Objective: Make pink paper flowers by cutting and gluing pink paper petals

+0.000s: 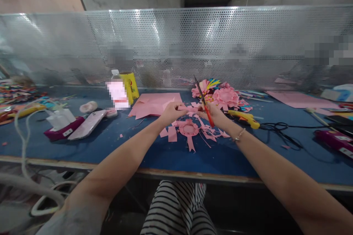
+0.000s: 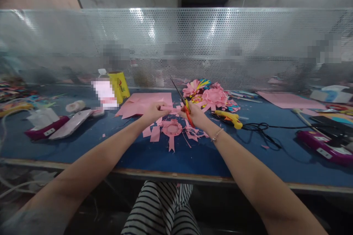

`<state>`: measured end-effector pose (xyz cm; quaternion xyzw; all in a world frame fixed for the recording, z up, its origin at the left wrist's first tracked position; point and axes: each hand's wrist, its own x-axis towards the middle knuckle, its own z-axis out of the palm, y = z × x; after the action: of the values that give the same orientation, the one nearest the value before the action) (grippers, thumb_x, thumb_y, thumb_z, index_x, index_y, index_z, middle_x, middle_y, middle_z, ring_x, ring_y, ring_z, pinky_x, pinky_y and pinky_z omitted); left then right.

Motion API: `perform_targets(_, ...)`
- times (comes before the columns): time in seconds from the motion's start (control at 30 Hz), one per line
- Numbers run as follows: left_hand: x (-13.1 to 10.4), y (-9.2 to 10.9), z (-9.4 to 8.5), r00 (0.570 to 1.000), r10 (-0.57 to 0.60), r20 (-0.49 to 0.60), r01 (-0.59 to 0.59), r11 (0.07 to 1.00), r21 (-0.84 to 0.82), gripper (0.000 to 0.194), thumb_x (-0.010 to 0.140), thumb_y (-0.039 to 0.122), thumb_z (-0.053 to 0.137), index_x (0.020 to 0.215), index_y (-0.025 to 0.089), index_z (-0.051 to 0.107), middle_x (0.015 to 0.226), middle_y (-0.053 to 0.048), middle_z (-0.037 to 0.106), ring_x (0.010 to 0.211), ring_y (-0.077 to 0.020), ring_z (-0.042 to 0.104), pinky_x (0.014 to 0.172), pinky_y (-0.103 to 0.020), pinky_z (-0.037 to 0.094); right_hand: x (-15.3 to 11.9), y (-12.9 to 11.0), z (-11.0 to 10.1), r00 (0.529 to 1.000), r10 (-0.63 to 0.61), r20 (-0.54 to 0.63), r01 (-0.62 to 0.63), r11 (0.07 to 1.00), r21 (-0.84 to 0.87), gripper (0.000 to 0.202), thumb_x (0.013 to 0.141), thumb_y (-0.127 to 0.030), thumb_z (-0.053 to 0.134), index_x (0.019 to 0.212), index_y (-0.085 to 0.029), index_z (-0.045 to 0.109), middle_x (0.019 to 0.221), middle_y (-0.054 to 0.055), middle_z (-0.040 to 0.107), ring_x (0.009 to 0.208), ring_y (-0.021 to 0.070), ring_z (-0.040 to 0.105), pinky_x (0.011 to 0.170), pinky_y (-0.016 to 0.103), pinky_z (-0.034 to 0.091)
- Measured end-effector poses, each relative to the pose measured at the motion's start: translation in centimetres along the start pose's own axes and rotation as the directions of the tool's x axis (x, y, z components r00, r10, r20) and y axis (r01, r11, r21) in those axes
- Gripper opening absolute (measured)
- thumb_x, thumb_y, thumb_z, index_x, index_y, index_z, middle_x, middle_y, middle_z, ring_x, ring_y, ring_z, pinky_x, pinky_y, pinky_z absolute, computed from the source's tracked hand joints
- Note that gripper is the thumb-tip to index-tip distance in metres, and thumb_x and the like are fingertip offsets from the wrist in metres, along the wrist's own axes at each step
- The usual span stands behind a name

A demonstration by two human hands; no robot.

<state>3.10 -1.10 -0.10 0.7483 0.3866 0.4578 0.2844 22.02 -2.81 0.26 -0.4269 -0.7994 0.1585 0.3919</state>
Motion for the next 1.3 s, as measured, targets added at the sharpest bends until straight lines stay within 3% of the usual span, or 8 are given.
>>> perform_targets(0.1,-0.1,0.1,0.3,0.999,0.016,0.036,-0.017,0.999,0.044,0.014,0.059,0.027,0.058,0.063,0.013,0.057,0.053,0.003,0.049,0.049,-0.0058,0.044,0.047,-0.018,0.034,-0.2,-1.1,0.6,1.0,0.022,0.006,-0.023,0.987,0.161,0.032,0.061,-0.042,0.058,0.064,-0.019,0.035,0.059,-0.005,0.041,0.052,0.0075,0.038,0.052,0.023,0.036)
perform_targets(0.3,-0.1,0.4,0.5,0.998,-0.033,0.054,0.039,0.994,-0.1,0.024,0.065,0.036,0.056,0.067,0.012,0.057,0.053,-0.001,0.054,0.05,-0.0077,0.049,0.048,-0.02,0.037,0.0,-1.6,1.0,0.999,0.046,-0.006,-0.043,0.967,0.25,0.035,0.058,-0.04,0.06,0.062,-0.02,0.031,0.059,-0.004,0.043,0.052,0.0081,0.04,0.051,0.024,0.036)
perform_targets(0.53,-0.4,0.5,1.1,0.98,-0.073,0.184,0.073,0.997,0.01,0.031,0.066,0.042,0.056,0.062,0.012,0.064,0.054,-0.005,0.061,0.052,-0.0114,0.055,0.047,-0.021,0.039,0.3,-1.0,1.1,0.998,0.059,-0.024,-0.048,0.944,0.328,0.038,0.059,-0.044,0.059,0.06,-0.021,0.029,0.057,-0.005,0.041,0.053,0.0081,0.041,0.054,0.025,0.039)
perform_targets(0.77,0.0,0.4,1.1,0.985,-0.117,0.129,0.132,0.984,-0.116,0.025,0.068,0.034,0.055,0.058,0.012,0.061,0.053,-0.004,0.06,0.049,-0.0088,0.054,0.051,-0.021,0.043,0.1,-0.6,1.5,1.0,0.014,-0.004,-0.012,0.948,0.317,0.034,0.063,-0.042,0.057,0.064,-0.02,0.032,0.057,-0.007,0.036,0.049,0.0063,0.036,0.05,0.023,0.036)
perform_targets(0.87,0.3,0.2,1.0,0.986,-0.16,0.04,0.165,0.954,-0.252,0.026,0.068,0.035,0.056,0.06,0.011,0.061,0.056,-0.005,0.06,0.05,-0.009,0.053,0.054,-0.024,0.045,-0.2,-1.2,1.4,0.999,0.054,0.006,-0.052,0.926,0.374,0.032,0.066,-0.042,0.055,0.068,-0.021,0.032,0.058,-0.007,0.033,0.048,0.0056,0.033,0.046,0.021,0.033)
perform_targets(1.0,0.7,0.0,0.6,0.977,-0.184,-0.109,0.128,0.911,-0.392,0.028,0.068,0.038,0.055,0.064,0.01,0.06,0.058,-0.004,0.058,0.051,-0.0082,0.052,0.055,-0.024,0.046,-0.4,-1.3,1.3,0.997,0.061,0.046,-0.073,0.94,0.333,0.03,0.067,-0.042,0.054,0.07,-0.021,0.033,0.059,-0.007,0.031,0.05,0.0061,0.032,0.047,0.02,0.031)
perform_targets(1.17,0.8,0.4,0.2,0.967,-0.162,-0.196,0.07,0.911,-0.406,0.03,0.07,0.04,0.052,0.06,0.011,0.057,0.054,-0.002,0.055,0.049,-0.0069,0.05,0.051,-0.021,0.044,-0.4,-0.3,1.4,0.989,0.085,0.123,-0.112,0.967,0.228,0.033,0.068,-0.047,0.052,0.067,-0.02,0.033,0.061,-0.006,0.032,0.054,0.0069,0.032,0.052,0.023,0.031)
perform_targets(1.3,0.8,0.4,0.1,0.964,-0.154,-0.218,0.049,0.905,-0.423,0.029,0.072,0.037,0.05,0.059,0.012,0.056,0.052,-0.001,0.054,0.048,-0.0063,0.049,0.051,-0.021,0.043,-0.2,0.4,1.6,0.991,0.125,0.055,-0.133,0.973,0.187,0.036,0.065,-0.052,0.051,0.066,-0.02,0.034,0.06,-0.006,0.034,0.055,0.0079,0.033,0.053,0.023,0.03)
